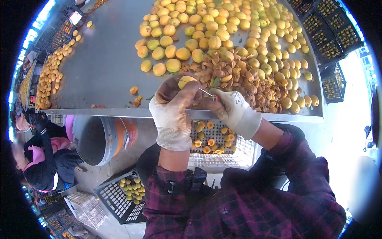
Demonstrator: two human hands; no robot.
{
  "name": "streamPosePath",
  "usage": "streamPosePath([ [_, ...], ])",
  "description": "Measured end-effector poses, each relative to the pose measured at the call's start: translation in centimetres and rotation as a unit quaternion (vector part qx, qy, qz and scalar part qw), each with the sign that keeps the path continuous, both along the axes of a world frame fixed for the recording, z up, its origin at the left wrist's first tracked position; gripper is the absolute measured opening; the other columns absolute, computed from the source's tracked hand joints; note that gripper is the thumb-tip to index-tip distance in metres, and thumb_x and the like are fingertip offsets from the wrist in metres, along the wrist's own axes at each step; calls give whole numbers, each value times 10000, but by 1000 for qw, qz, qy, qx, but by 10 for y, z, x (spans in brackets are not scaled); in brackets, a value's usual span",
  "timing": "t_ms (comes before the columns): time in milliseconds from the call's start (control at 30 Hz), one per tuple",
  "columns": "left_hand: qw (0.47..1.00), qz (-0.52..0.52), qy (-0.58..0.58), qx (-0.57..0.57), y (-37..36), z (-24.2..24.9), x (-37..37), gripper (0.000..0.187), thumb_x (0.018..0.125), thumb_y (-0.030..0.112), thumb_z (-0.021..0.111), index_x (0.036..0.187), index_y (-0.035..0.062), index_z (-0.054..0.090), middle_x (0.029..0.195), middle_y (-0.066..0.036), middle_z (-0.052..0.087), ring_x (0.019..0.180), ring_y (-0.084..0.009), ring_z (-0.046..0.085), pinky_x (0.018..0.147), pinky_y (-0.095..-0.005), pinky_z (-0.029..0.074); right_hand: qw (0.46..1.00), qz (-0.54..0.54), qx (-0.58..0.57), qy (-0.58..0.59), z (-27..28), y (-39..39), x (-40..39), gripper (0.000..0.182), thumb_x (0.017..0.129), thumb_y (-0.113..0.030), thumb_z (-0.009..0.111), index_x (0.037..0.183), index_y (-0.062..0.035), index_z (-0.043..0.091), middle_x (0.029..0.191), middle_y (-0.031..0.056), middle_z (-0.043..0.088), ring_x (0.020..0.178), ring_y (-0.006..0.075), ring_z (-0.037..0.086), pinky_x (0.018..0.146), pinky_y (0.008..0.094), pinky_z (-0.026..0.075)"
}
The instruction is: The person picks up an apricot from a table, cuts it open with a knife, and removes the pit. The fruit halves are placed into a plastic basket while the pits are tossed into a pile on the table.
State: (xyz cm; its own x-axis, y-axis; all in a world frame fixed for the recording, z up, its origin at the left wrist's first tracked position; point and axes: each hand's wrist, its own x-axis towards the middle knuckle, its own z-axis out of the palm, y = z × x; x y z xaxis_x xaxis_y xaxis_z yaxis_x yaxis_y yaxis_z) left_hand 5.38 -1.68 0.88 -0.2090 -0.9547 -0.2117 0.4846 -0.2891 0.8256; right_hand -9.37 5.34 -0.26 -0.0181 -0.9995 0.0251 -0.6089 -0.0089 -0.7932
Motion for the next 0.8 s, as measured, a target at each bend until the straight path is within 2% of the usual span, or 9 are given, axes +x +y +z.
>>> streamPosePath([
  [100, 1000, -16, -3, -24, 1, -8, 4, 234, 784, -59, 705, 1017, -57, 677, 884, -84, 700, 765, -151, 663, 721, -265, 529, 990, 1, 62, -128, 0, 2, 10, 448, 987, -418, 531, 1034, 16, 635, 760, 126, 634, 718, 215, 619, 640, 359, 485],
  [167, 999, -41, -17, -16, 3, -11, 8, 247, 829, -24, 655, 1072, -70, 648, 1003, -149, 698, 902, -230, 685, 845, -342, 554, 947, 11, 155, -280, 2, 2, 13, 592, 990, -541, 479, 1032, 20, 663, 783, 55, 626, 752, 96, 546, 655, 308, 475],
  [300, 998, -54, 3, -32, 3, -9, 7, 270, 818, -33, 634, 1083, -83, 637, 1004, -166, 695, 911, -245, 687, 853, -362, 556, 962, 5, 74, -264, -1, 11, 12, 616, 986, -564, 466, 1063, 14, 668, 805, 67, 642, 767, 102, 568, 682, 301, 480],
  [367, 998, -46, 52, 12, 6, 4, 4, 297, 794, -73, 644, 1090, -76, 651, 941, -117, 701, 815, -187, 687, 736, -304, 565, 914, 24, 212, -345, 0, 6, 4, 561, 989, -521, 491, 1082, 1, 675, 826, 45, 653, 768, 100, 578, 687, 300, 483],
  [467, 996, -49, 78, 2, 1, -6, 5, 324, 807, -36, 602, 1123, -109, 611, 1050, -189, 679, 937, -299, 689, 863, -423, 568, 912, 37, 229, -339, 18, 5, -3, 512, 976, -486, 528, 1070, -7, 682, 850, 28, 661, 760, 100, 586, 686, 294, 485],
  [633, 999, 10, 30, -5, -8, -8, 12, 360, 792, -84, 586, 1151, -111, 601, 1064, -195, 672, 938, -302, 690, 860, -423, 575, 947, 32, 288, -136, 37, -2, -40, 405, 916, -369, 651, 1074, 3, 678, 858, 30, 665, 763, 98, 595, 705, 277, 494],
  [700, 998, -19, -55, -22, 0, -8, 4, 417, 787, -136, 558, 1202, -113, 584, 1093, -182, 666, 971, -263, 680, 871, -375, 561, 962, -50, 87, -255, 44, -1, -40, 355, 877, -296, 706, 1063, 6, 682, 821, 31, 671, 738, 87, 595, 689, 273, 503],
  [733, 998, -32, -54, -16, 5, -10, -2, 417, 787, -136, 558, 1202, -113, 584, 1093, -182, 666, 971, -263, 680, 871, -375, 561, 960, -65, 90, -256, 38, -3, -36, 355, 877, -296, 706, 1063, 6, 682, 821, 31, 671, 738, 87, 595, 689, 273, 503],
  [800, 979, -48, -144, -139, 14, -13, -10, 471, 771, -91, 624, 1241, -77, 593, 1125, -128, 669, 998, -151, 632, 848, -253, 509, 964, -59, -22, -260, 24, -12, -24, 327, 854, -251, 728, 1042, 13, 683, 815, 33, 682, 727, 75, 596, 664, 269, 509],
])
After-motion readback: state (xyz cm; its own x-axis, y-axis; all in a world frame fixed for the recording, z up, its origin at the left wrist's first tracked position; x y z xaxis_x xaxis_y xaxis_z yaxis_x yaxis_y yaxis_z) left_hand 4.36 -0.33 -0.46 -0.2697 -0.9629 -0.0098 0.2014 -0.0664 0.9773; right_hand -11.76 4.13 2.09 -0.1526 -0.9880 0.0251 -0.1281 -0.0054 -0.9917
